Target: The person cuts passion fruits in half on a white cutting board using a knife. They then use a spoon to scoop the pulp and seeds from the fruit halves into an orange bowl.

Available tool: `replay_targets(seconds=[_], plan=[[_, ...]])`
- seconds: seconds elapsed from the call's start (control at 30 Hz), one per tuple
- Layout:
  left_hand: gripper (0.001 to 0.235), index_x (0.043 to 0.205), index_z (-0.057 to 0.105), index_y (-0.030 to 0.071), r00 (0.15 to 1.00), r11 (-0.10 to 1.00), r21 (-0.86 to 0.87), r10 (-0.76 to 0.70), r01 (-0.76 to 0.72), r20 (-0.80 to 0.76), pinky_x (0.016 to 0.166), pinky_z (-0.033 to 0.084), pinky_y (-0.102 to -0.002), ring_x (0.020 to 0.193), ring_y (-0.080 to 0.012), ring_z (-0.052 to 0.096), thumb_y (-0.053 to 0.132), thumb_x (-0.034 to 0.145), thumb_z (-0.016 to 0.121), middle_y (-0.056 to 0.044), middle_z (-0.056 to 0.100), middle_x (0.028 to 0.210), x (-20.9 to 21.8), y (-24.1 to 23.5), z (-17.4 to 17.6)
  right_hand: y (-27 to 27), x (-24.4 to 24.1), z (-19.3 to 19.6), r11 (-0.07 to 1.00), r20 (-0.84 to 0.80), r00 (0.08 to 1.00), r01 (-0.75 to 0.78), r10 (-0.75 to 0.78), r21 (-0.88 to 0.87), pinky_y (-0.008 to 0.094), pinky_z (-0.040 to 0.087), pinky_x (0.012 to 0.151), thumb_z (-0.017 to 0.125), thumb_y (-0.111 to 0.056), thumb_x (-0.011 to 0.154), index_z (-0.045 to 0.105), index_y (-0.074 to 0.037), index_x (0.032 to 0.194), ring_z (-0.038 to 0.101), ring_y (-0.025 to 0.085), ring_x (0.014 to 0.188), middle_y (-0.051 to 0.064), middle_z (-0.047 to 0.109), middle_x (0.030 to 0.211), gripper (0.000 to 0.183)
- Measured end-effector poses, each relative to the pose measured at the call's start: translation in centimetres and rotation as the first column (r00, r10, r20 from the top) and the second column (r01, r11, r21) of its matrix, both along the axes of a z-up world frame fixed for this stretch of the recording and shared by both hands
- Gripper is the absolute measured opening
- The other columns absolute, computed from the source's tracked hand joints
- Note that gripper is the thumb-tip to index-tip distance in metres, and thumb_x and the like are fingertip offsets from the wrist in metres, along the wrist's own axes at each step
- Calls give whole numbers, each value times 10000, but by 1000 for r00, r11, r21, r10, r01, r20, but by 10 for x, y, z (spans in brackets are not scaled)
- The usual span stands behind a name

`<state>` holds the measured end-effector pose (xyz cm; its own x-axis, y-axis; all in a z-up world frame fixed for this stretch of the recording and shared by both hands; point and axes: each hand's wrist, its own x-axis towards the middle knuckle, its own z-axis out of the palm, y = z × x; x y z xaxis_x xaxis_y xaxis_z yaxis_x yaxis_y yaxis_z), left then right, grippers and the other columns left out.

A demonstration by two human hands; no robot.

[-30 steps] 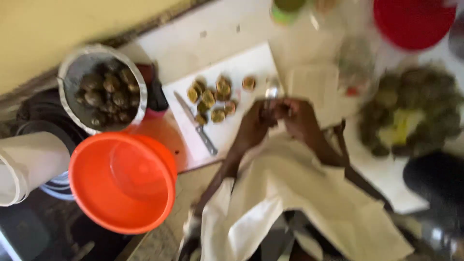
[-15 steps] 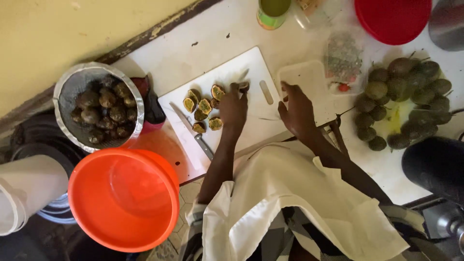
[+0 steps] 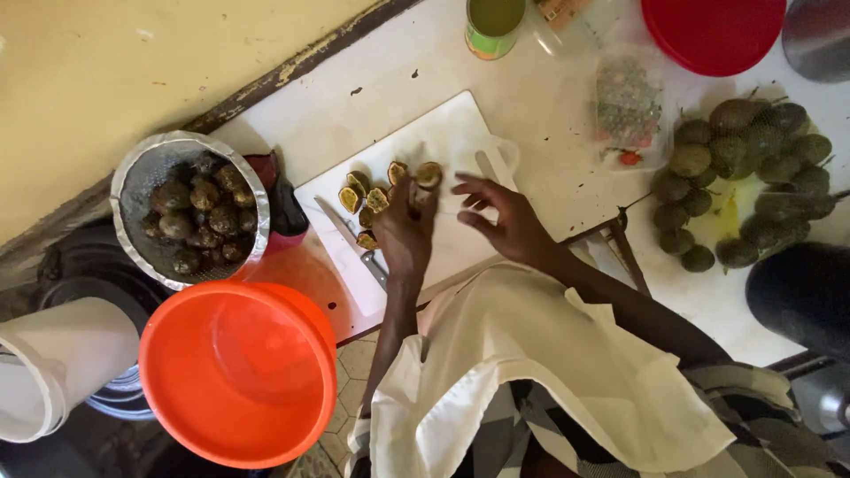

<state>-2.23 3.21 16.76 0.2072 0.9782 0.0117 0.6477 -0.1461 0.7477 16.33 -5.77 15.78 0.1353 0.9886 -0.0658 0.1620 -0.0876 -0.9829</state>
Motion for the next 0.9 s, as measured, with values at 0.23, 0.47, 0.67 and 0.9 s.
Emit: replay_targets(seconds=[0.23,0.47,0.67,0.9], plan=[[630,1584,667,168,989,990,2,-143,143,34,703,635,-537,687,-380,803,373,1024,870,-141,790,723,22,-27,35,9,16,-49,970,-711,674,33,-199,-241,460,705,1036,606,-262,1208,606,-21,1628,828,281,1189,151,796,1348,484],[335,1405,767,123,997,995,70,-76,74,25,784,654,-540,833,-374,824,344,1190,637,-124,798,863,24,-41,41,22,32,-73,974,-828,526,3,-193,-225,420,684,1156,723,-281,1142,578,-83,1640,817,238,1247,86,762,1438,555],[212,1272,831,132,992,998,15,65,-67,109,765,658,-495,831,-386,827,274,1161,718,-111,823,833,23,-49,58,34,44,-86,984,-830,544,-41,-126,-176,409,663,1186,790,-328,1088,553,-76,1644,772,218,1335,50,707,1543,655],[244,1174,807,181,988,991,8,132,-132,-85,763,640,-579,823,-448,811,376,1193,661,-154,796,805,37,-51,54,52,52,-33,997,-789,614,-50,-9,-50,435,681,1164,801,-246,1081,579,12,1599,781,256,1328,155,724,1521,620]])
